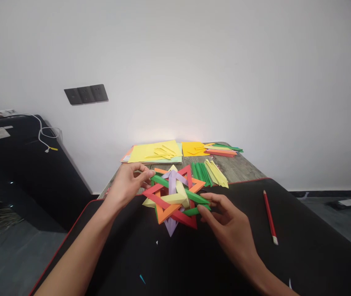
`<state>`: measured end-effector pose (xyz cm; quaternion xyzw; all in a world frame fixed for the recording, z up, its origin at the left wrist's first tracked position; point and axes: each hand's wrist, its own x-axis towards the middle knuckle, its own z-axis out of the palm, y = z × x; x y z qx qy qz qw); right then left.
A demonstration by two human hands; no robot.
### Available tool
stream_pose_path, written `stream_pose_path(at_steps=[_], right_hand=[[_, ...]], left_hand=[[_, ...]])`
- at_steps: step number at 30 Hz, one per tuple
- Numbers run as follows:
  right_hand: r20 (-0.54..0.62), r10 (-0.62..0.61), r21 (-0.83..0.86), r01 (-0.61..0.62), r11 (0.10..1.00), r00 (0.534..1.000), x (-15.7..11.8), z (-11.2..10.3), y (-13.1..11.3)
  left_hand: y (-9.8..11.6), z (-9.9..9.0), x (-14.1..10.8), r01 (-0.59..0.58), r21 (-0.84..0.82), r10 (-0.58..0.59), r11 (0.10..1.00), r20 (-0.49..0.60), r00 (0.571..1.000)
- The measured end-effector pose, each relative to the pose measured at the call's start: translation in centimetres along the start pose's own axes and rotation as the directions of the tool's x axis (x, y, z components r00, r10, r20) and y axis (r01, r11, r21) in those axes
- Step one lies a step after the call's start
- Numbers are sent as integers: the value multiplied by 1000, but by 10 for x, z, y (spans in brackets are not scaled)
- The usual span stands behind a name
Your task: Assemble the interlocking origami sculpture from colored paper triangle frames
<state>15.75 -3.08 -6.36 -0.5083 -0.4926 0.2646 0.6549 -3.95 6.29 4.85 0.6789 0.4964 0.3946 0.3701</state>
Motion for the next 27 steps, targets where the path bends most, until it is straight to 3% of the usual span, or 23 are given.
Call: stream_pose_path(at_steps=[6,12,15,19,23,27], right_hand=[[26,-49,-20,49,999,998,1,-2,-1],[42,-55,-111,59,992,998,0,-6,0],[58,-48,-167,57,984,997,-1,-12,3],[69,-64,-262,80,962,996,-5,-20,7],[84,-112,-329,133,935,990,-8,-29,15],[159,-132,-442,190,877,979,1,-53,14]], left_hand=[[0,5,-1,-39,12,39,999,-58,998],[-7,9,6,-130,-157,122,979,-63,991],[-8,6,8,-100,-184,116,978,76,990],[-8,1,8,-21,-216,88,976,307,948],[-7,7,4,-78,-224,158,971,366,917],[1,17,-6,-145,-190,209,971,380,901]])
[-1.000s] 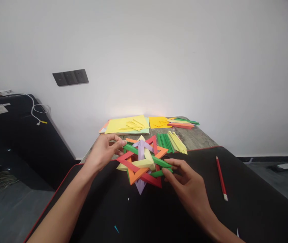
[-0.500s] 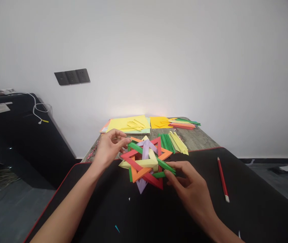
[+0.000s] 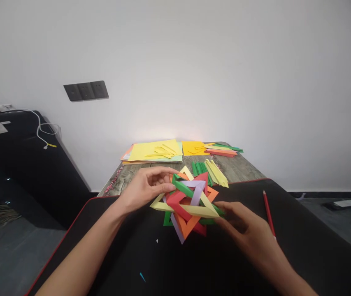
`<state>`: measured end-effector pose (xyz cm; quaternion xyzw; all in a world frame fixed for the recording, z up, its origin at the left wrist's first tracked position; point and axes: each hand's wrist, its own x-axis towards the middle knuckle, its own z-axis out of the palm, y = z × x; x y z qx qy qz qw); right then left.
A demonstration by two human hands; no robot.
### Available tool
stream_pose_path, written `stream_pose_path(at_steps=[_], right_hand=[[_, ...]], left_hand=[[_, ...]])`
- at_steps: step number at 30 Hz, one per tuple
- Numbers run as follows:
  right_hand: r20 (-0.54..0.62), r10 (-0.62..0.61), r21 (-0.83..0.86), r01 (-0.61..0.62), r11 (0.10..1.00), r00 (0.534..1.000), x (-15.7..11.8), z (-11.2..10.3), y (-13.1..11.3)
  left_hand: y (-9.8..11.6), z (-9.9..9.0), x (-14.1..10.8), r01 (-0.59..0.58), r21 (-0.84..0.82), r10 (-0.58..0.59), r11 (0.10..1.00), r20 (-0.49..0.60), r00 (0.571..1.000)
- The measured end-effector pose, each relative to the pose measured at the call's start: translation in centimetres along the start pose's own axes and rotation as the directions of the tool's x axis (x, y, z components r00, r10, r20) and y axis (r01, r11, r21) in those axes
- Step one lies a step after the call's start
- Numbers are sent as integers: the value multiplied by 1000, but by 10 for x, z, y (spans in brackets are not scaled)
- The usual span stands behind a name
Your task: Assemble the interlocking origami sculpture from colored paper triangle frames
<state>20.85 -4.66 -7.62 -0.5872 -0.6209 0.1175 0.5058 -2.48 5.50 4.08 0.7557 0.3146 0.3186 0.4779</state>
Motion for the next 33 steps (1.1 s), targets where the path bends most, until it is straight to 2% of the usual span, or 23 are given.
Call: stream_pose_path(at_steps=[2,3,5,6,8,11,15,20,26,33], right_hand=[[26,-65,-102,67,993,998,10,-19,-5],[-5,-122,-163,119,979,993,17,-29,-11],[-67,-254,-238,232,943,965,34,-44,-32],[-60,-319,-223,298,928,946,43,-48,-44],[29,-437,-136,437,889,899,59,-48,-67],[211,-498,-63,520,852,841,76,-34,-84],[343,-452,-66,502,863,823,84,-21,-84],[476,-275,-67,346,936,835,89,-30,-88],[520,-227,51,235,971,823,92,-34,-88],[497,-269,126,239,963,825,93,-30,-83]], left_hand=[[4,7,-3,24,0,-24,1000,-21,1000],[6,10,-5,37,-2,-37,999,-36,999],[9,14,-7,46,-2,-46,999,-70,996],[10,16,-8,40,3,-40,999,-86,996],[11,20,-9,28,16,-26,999,-108,994],[13,25,-8,39,3,-38,999,-100,994],[18,29,-6,69,-18,-70,997,-85,994],[26,26,0,109,28,-109,994,-5,994],[29,23,7,126,11,-127,992,67,990],[22,25,6,137,-79,-134,987,43,990]])
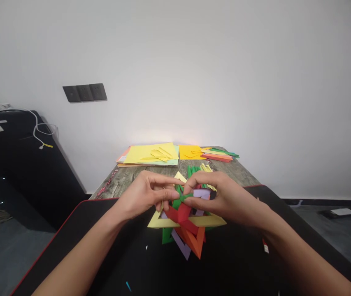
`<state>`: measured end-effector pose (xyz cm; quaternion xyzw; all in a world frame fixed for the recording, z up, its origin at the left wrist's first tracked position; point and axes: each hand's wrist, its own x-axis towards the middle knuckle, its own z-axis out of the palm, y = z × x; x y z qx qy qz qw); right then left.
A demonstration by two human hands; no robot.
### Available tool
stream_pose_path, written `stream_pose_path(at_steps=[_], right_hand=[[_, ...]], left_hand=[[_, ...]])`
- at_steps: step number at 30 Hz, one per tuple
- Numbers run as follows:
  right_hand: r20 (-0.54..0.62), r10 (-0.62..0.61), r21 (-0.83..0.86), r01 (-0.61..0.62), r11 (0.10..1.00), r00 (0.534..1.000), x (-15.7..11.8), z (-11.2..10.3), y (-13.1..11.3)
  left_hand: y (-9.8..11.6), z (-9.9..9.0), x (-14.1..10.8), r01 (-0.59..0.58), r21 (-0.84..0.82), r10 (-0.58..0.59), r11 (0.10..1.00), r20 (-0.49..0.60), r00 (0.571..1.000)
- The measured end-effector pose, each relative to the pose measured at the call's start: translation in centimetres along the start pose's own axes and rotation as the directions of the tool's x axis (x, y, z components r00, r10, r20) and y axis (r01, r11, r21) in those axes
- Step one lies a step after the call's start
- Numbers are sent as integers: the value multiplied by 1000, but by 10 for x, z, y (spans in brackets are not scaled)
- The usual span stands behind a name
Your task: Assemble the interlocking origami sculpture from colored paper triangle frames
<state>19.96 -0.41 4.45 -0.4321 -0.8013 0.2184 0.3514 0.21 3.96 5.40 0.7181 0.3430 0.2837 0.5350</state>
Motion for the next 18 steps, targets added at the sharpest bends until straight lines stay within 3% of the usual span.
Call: stream_pose_path(at_steps=[7,14,18], right_hand=[[-42,-6,-6,6,1000,999,-1,1,-2],[-98,155,85,-147,985,983,-2,6,-8],[-100,149,102,-139,985,984,-1,7,-10]], left_hand=[[-1,1,0,-33,-40,33,999,-6,999],[-5,0,1,-45,-40,44,998,-5,999],[-5,0,1,-45,-33,45,998,-1,999]])
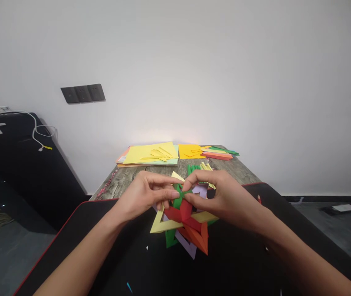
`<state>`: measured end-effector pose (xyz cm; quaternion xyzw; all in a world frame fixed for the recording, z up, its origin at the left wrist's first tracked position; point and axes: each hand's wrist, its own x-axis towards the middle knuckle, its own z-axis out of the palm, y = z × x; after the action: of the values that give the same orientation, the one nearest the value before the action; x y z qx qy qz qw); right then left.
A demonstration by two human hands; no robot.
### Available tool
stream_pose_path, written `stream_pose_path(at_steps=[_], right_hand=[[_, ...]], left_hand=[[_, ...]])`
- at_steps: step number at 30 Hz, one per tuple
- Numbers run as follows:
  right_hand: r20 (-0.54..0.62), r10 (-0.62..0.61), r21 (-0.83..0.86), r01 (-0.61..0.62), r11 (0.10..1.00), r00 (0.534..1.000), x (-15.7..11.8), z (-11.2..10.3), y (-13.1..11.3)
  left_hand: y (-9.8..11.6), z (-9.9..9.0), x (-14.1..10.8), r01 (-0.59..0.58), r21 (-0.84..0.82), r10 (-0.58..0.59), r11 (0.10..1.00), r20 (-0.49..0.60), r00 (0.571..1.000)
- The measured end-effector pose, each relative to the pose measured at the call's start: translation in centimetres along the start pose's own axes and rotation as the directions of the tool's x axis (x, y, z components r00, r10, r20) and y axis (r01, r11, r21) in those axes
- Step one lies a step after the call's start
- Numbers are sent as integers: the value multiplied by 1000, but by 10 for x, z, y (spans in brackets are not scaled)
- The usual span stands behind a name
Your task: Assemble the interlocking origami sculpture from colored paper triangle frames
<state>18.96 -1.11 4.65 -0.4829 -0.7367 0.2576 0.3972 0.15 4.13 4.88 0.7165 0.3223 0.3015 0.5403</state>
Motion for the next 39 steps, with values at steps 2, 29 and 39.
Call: stream_pose_path(at_steps=[2,29,39], right_hand=[[0,6,12,-6,1000,1000,-1,-1,0],[-13,20,-41,-20,999,1000,-4,-4,-7],[-13,44,-45,-45,998,999,-5,-5,-7]], left_hand=[[-1,-1,0,-6,6,6,1000,6,1000],[5,4,-4,35,106,-34,994,-8,999],[4,2,-4,26,108,-25,994,-6,1000]])
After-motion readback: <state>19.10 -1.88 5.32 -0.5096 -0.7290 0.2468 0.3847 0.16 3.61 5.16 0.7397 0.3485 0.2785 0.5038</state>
